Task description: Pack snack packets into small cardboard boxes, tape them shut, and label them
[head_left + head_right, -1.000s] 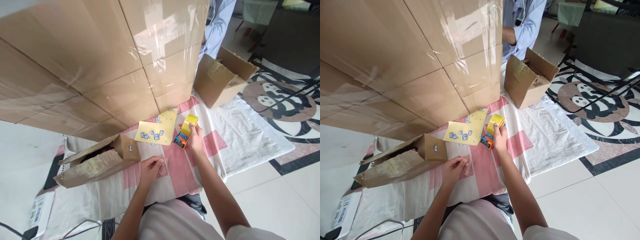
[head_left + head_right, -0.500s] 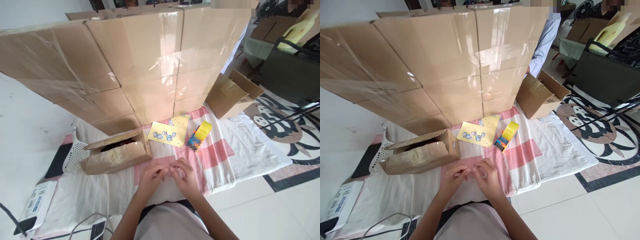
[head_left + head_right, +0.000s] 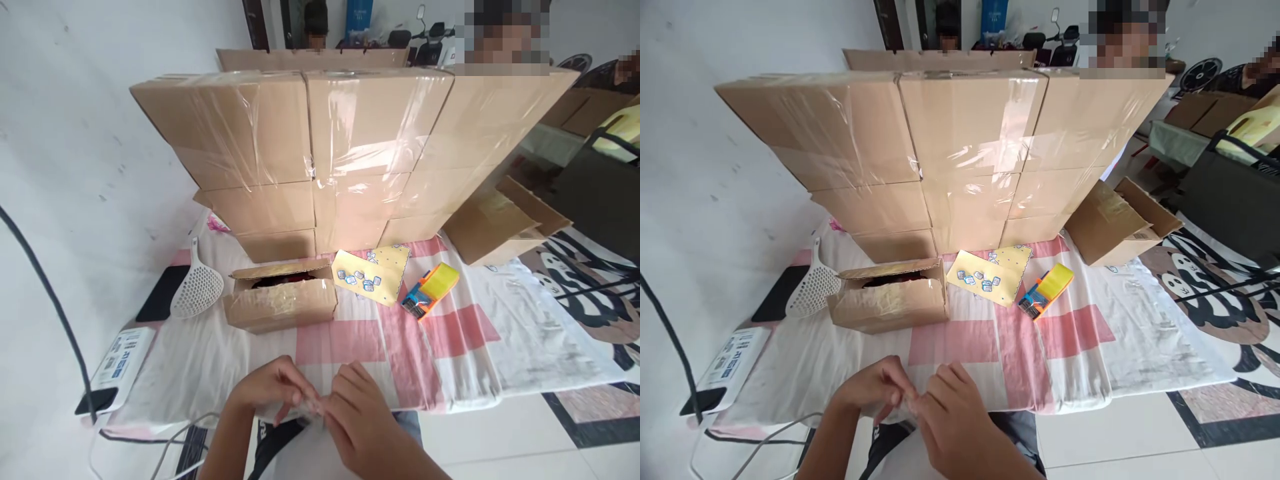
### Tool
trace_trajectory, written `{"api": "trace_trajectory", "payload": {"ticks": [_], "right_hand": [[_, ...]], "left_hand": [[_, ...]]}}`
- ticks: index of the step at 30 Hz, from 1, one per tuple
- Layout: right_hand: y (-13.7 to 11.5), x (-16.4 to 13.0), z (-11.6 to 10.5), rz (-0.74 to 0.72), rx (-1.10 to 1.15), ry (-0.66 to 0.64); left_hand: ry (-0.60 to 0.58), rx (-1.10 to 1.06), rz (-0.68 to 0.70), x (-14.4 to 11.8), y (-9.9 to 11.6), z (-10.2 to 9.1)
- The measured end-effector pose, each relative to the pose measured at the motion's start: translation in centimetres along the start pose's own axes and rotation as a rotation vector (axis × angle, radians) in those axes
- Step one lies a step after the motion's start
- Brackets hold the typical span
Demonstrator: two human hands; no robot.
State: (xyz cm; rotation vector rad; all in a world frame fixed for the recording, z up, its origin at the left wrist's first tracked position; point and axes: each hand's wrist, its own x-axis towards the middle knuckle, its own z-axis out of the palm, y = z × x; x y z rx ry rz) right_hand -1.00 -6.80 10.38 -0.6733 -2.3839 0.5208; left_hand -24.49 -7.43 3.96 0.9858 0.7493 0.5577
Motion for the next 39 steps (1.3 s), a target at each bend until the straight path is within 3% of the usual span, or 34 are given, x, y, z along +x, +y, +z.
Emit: {"api": "trace_trajectory", "payload": {"ticks": [2,5,6,9,12,14,16,19,23,26,31,35,39], "right_hand": [[-1.2,0.0,-0.5,0.0,0.109,0.006],[-1.4,-0.2,-2.6,0.049,0.342,0.124],[-1.1,-0.2,-3.5,0.075,0.401,0.173],[0.6,0.2,-5.8,0.228,0.481,0.285],[2.4,1.8,-7.4,0.42,0.474,0.307],[2.9,3.5,-8.1,0.464,0.456,0.272],[2.9,5.4,-8.8,0.451,0.454,0.213],[2.4,8.4,-9.7,0.414,0.443,0.105],[2.4,12.1,-10.0,0.418,0.455,-0.039],[3.9,14.7,-8.9,0.441,0.507,-0.144],[7.8,18.2,-5.1,0.554,0.448,-0.259],[9.6,19.3,-3.1,0.598,0.255,-0.297],[9.8,19.5,-2.8,0.603,0.183,-0.291]], "left_hand": [[0.105,-0.021,0.001,-0.8,-0.8,-0.6],[0.486,0.095,0.029,-1.3,-1.3,-1.1],[0.565,0.146,0.041,-1.5,-1.1,-1.2],[0.636,0.327,0.154,-2.2,0.7,-0.9],[0.902,0.722,0.459,-2.2,4.0,0.0],[1.112,1.058,0.651,-1.6,6.2,0.4],[1.215,1.362,0.687,-0.6,7.7,0.5],[1.178,1.63,0.498,0.7,8.4,0.1],[1.157,1.656,0.352,1.3,7.4,-0.4],[1.171,1.634,0.358,1.3,6.5,-0.4],[1.181,1.618,0.39,1.3,5.8,-0.5],[1.186,1.615,0.402,1.4,5.6,-0.6],[1.187,1.626,0.429,1.5,5.6,-0.8]]}}
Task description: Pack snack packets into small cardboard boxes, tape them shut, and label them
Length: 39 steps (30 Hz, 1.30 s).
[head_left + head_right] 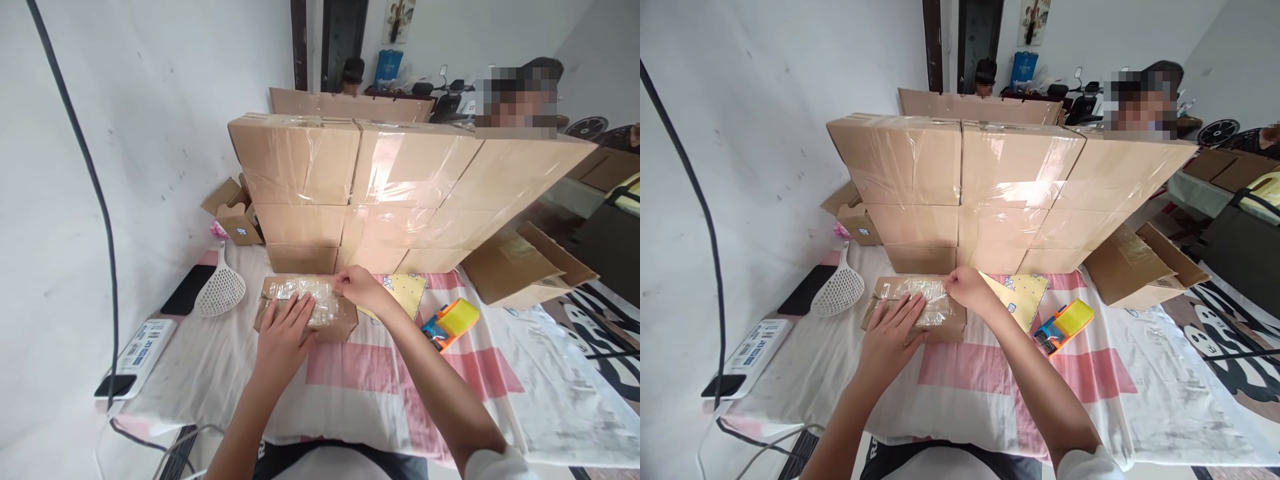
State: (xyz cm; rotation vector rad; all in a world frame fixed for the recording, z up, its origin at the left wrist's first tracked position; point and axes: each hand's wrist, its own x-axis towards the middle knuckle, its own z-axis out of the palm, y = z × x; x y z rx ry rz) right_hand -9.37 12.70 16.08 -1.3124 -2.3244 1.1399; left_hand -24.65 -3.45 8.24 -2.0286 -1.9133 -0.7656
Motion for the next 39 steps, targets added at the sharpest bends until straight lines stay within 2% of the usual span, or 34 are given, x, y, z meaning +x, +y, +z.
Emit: {"api": "trace_trajectory", "payload": {"ticks": [6,13,22,24,27,29,30,32,34,35,36,39], "right_hand": [[0.0,0.0,0.2,0.003,-0.067,0.035],[-0.1,-0.2,0.1,-0.02,-0.148,0.018],[-1.2,0.0,0.4,0.012,-0.43,0.026],[-1.8,0.2,0.2,0.033,-0.498,0.087],[-2.5,0.3,-0.5,0.036,-0.6,0.352],[-2.5,0.2,-0.8,0.003,-0.596,0.438],[-2.3,0.2,-0.9,-0.023,-0.574,0.395],[-1.4,0.2,-0.6,-0.056,-0.53,0.229],[-0.1,0.5,-0.3,-0.021,-0.473,0.105],[0.8,0.7,-0.3,0.017,-0.438,0.121],[1.9,0.9,-0.4,0.055,-0.405,0.195],[6.1,1.0,-1.5,0.113,-0.301,0.508]], "left_hand": [[0.014,0.008,0.006,0.1,0.2,0.0],[-0.004,0.051,0.011,0.2,0.8,-0.3],[-0.06,0.06,-0.008,0.1,1.2,-0.2],[-0.058,0.063,-0.021,0.1,1.4,-0.1],[-0.036,0.066,-0.039,0.1,1.6,0.0],[-0.026,0.065,-0.039,0.1,1.6,0.1],[-0.023,0.065,-0.036,0.1,1.7,0.1],[-0.022,0.065,-0.029,0.1,1.7,0.1],[-0.021,0.064,-0.027,0.1,1.7,0.0],[-0.02,0.062,-0.031,0.1,1.6,0.0],[-0.019,0.06,-0.035,0.0,1.6,0.0],[-0.019,0.057,-0.025,-0.2,1.4,0.0]]}}
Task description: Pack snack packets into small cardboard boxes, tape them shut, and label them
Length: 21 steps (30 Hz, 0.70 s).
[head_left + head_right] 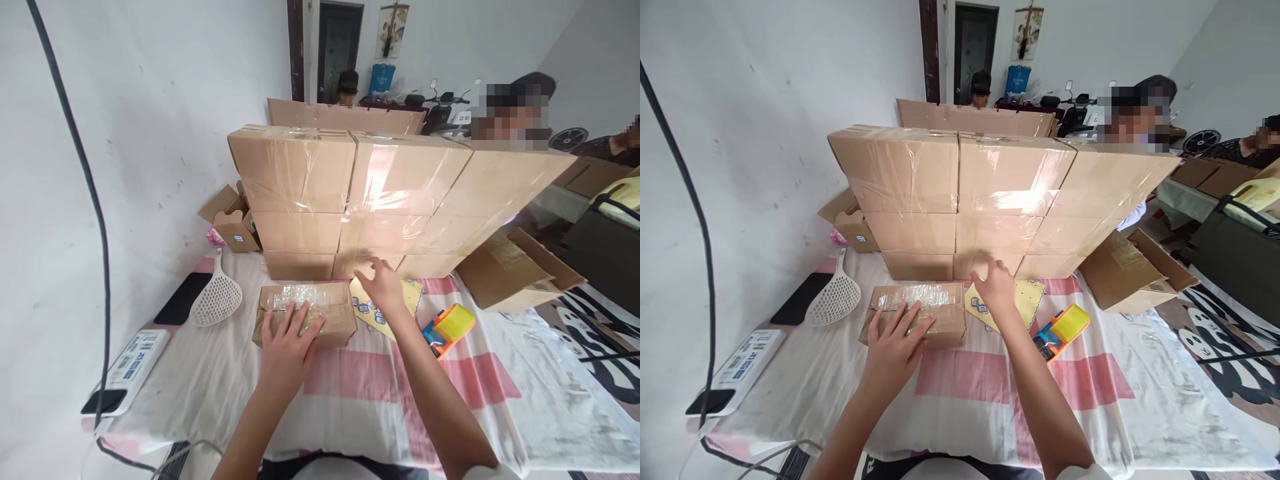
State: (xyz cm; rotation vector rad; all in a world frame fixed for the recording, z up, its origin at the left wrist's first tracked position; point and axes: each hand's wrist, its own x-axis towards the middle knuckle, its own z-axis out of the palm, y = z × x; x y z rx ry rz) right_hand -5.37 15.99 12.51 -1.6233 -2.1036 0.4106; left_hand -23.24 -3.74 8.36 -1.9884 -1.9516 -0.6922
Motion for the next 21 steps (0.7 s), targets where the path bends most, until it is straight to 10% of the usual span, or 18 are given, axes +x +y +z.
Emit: {"api": "trace_trajectory", "payload": {"ticks": [9,21], "right_hand": [[10.6,-2.9,0.8,0.113,0.025,-0.143],[10.1,-1.4,3.6,-0.181,-0.185,-0.366]], "left_hand": [[0.035,-0.013,0.036,-0.1,-0.4,0.3],[0.039,0.012,0.035,-0.5,-0.1,0.2]]}}
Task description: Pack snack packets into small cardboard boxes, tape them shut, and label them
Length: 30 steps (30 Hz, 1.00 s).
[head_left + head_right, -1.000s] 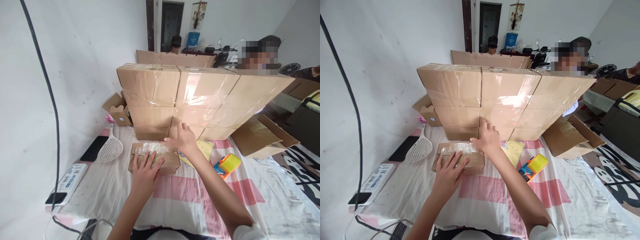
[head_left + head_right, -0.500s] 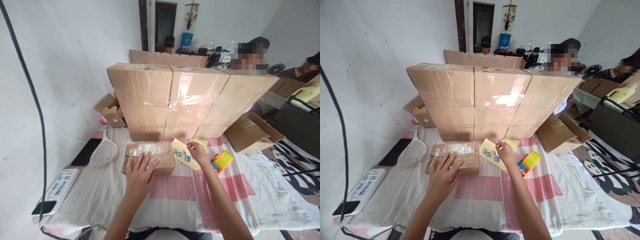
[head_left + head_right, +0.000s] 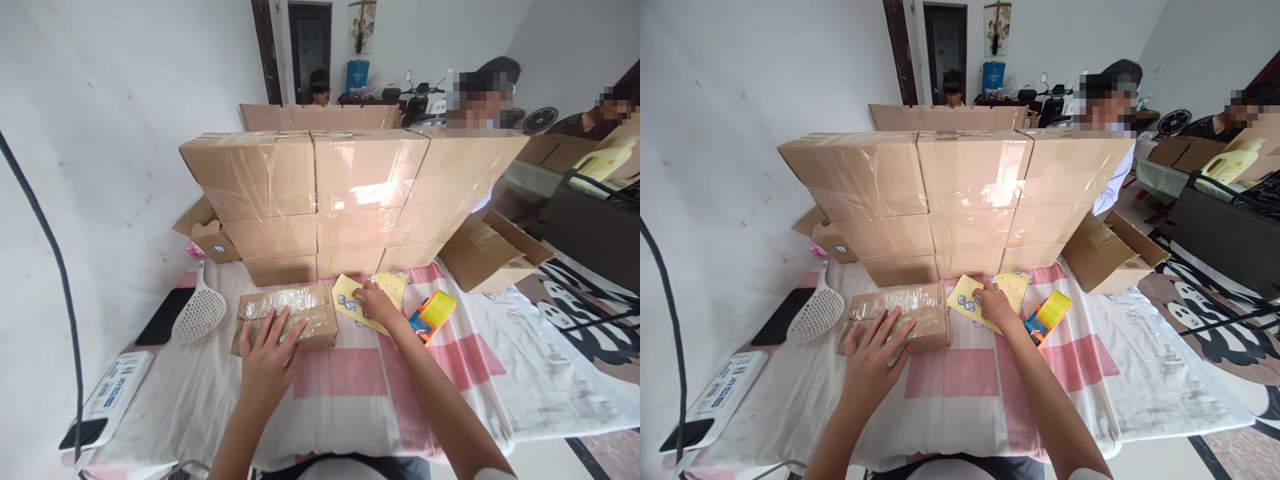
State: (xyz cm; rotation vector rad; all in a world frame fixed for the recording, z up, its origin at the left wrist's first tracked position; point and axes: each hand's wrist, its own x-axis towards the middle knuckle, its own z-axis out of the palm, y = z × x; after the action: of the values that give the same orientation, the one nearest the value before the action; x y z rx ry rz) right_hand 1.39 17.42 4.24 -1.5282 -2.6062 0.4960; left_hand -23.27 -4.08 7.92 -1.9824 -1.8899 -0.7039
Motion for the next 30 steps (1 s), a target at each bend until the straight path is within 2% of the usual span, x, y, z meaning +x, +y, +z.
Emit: {"api": "trace_trajectory", "payload": {"ticks": [5,9,15,18,21,24,30], "right_hand": [[0.2,0.2,-0.2,-0.065,0.011,-0.017],[0.7,0.0,-0.2,-0.094,0.11,0.029],[1.2,-1.2,-1.5,-0.129,0.451,0.233],[0.6,-1.9,-2.1,-0.16,0.668,0.28],[-0.7,-2.3,-1.6,-0.219,0.891,0.229],[-2.3,-2.4,-0.2,-0.268,1.1,0.142],[-3.9,-2.6,2.6,-0.282,1.303,0.02]], "left_hand": [[0.0,0.017,0.008,-0.1,0.0,0.0],[0.006,0.038,0.027,-0.1,-0.1,0.2],[0.054,0.091,0.08,-0.3,-0.5,0.8],[0.067,0.103,0.103,-0.2,-0.8,1.1],[0.07,0.11,0.113,-0.1,-0.9,1.2],[0.072,0.114,0.115,-0.1,-0.9,1.2],[0.043,0.114,0.15,-0.1,-1.5,0.6]]}}
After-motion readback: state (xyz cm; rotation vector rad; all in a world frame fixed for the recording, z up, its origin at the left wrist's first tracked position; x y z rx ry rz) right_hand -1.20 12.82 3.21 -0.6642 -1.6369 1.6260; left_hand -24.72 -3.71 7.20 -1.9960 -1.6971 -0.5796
